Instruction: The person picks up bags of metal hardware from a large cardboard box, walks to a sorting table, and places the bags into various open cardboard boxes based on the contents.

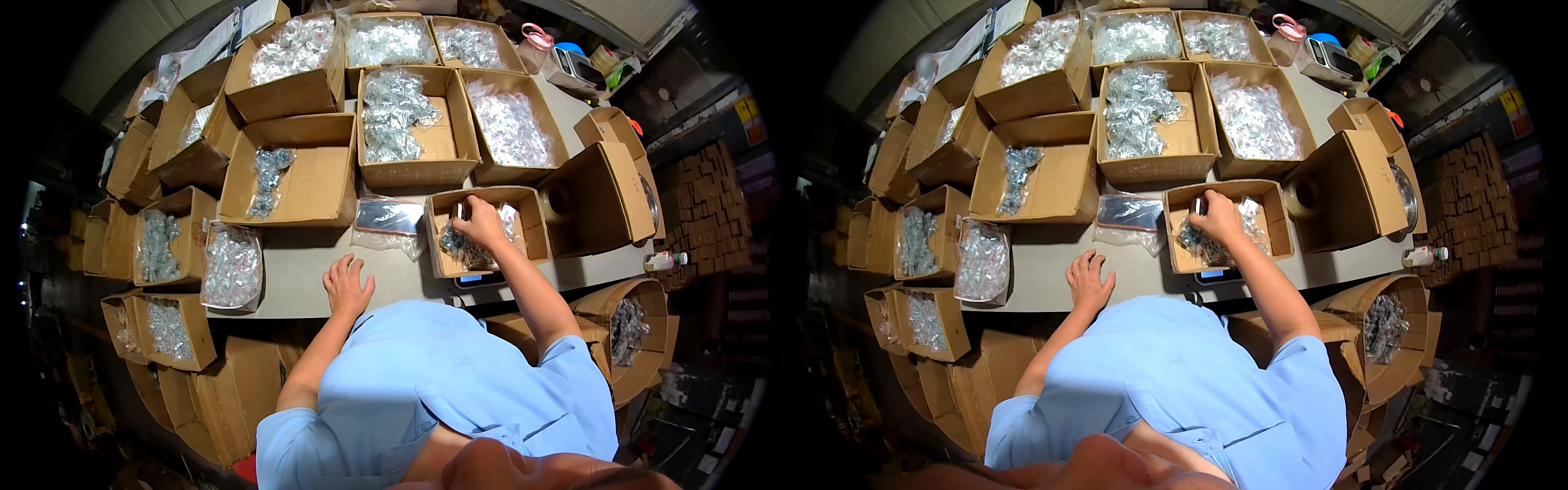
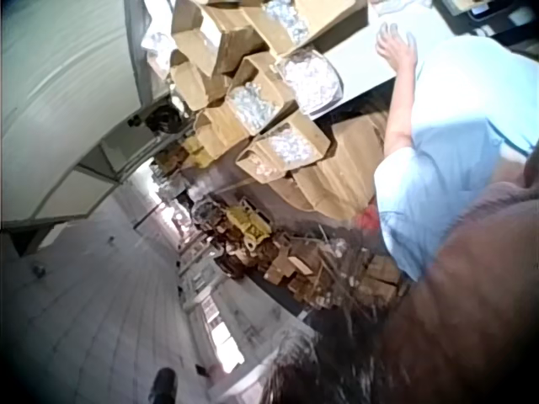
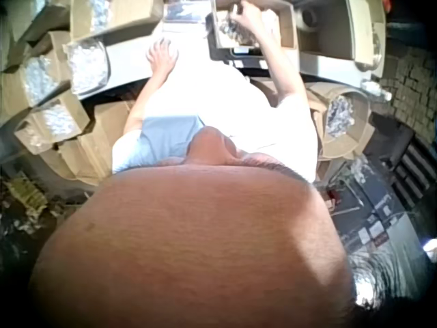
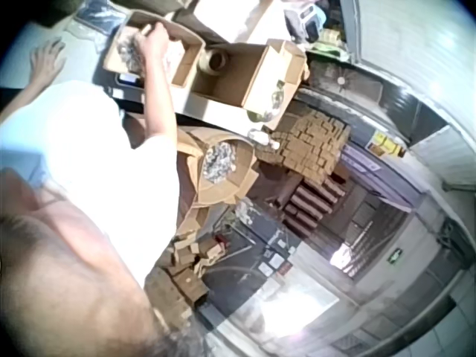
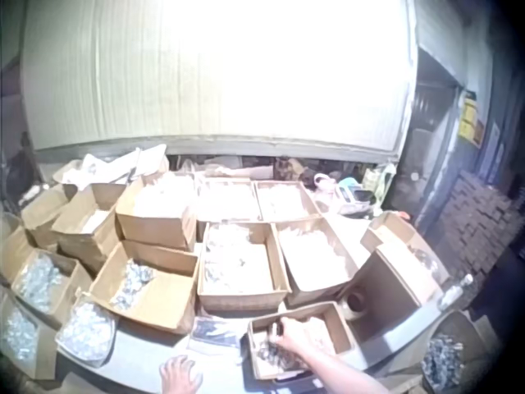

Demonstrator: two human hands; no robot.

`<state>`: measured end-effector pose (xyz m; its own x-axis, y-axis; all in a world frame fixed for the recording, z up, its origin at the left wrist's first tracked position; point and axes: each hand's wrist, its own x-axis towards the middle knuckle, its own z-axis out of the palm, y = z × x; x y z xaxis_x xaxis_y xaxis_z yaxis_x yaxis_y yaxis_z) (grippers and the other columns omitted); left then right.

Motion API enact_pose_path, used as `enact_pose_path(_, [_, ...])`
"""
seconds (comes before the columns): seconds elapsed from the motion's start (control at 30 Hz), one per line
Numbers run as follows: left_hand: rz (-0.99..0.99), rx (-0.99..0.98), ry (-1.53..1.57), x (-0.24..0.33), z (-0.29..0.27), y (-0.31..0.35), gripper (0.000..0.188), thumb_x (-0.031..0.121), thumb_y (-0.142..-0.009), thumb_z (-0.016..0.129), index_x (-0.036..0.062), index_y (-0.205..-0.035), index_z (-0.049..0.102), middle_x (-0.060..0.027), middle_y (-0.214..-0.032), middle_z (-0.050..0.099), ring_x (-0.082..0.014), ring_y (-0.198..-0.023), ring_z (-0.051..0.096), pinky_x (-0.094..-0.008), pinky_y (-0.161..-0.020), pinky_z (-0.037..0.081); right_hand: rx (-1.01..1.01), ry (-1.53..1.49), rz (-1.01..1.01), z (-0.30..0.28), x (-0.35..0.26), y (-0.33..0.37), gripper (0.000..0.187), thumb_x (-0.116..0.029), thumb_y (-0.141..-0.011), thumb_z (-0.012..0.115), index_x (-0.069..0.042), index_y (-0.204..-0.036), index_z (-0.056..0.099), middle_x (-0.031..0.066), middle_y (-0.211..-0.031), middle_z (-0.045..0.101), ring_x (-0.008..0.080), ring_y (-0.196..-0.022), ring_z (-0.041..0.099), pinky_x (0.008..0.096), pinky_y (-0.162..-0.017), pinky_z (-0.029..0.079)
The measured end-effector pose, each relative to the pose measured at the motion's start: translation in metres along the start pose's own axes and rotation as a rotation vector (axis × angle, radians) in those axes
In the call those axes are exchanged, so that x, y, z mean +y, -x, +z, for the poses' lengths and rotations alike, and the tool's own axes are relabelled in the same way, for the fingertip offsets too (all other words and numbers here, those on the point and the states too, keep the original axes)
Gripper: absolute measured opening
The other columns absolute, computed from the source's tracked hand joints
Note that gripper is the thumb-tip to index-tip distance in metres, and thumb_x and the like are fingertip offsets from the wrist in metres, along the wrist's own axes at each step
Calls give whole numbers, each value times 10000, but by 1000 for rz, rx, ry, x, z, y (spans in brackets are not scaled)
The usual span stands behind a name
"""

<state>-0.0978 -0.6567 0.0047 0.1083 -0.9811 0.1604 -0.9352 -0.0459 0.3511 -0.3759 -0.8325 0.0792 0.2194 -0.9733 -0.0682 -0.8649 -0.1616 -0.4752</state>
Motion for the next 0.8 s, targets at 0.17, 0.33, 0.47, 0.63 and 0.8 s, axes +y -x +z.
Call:
enact_pose_path(0.17, [-13,22,49,3,0,-4,344,270,-729,637,110,-1026,566,-75,-1222,435,-290,-1164,342,-451,-965,224,16,-233,20,-6,11,0,186,-187,-739,629,-3,-764,624,193,-718,616,346,-728,611,393,-690,476])
enact_pose_path(0.33, [-91,-31,534,18,-12,-30,273,173,-708,670,78,-951,591,-104,-988,542,-286,-956,500,-378,-855,380,48,-184,-62,-24,4,20,140,-120,-759,632,16,-777,602,178,-764,617,327,-730,605,385,-662,470])
enact_pose_path(0.47, [-231,-612,1299,75,-64,-54,349,204,-860,588,26,-1149,509,-97,-1051,578,-169,-974,548,-293,-853,421,342,-445,-540,-82,-42,72,81,32,-736,598,-3,-808,583,119,-880,613,263,-789,594,324,-676,479])
enact_pose_path(0.63, [-114,-865,1878,139,-129,-69,568,207,-869,603,1,-1314,317,-104,-1174,518,-148,-1006,533,-305,-897,423,305,-573,-712,-92,-70,112,183,86,-685,617,-16,-836,602,114,-918,606,255,-799,590,315,-698,481])
enact_pose_path(0.8, [-98,-710,1721,148,-151,-71,544,26,-785,668,32,-1235,360,-78,-1100,516,-138,-1021,516,-289,-885,438,317,-711,-716,-73,-71,119,177,67,-694,634,-22,-844,606,118,-934,600,244,-806,592,316,-701,483])
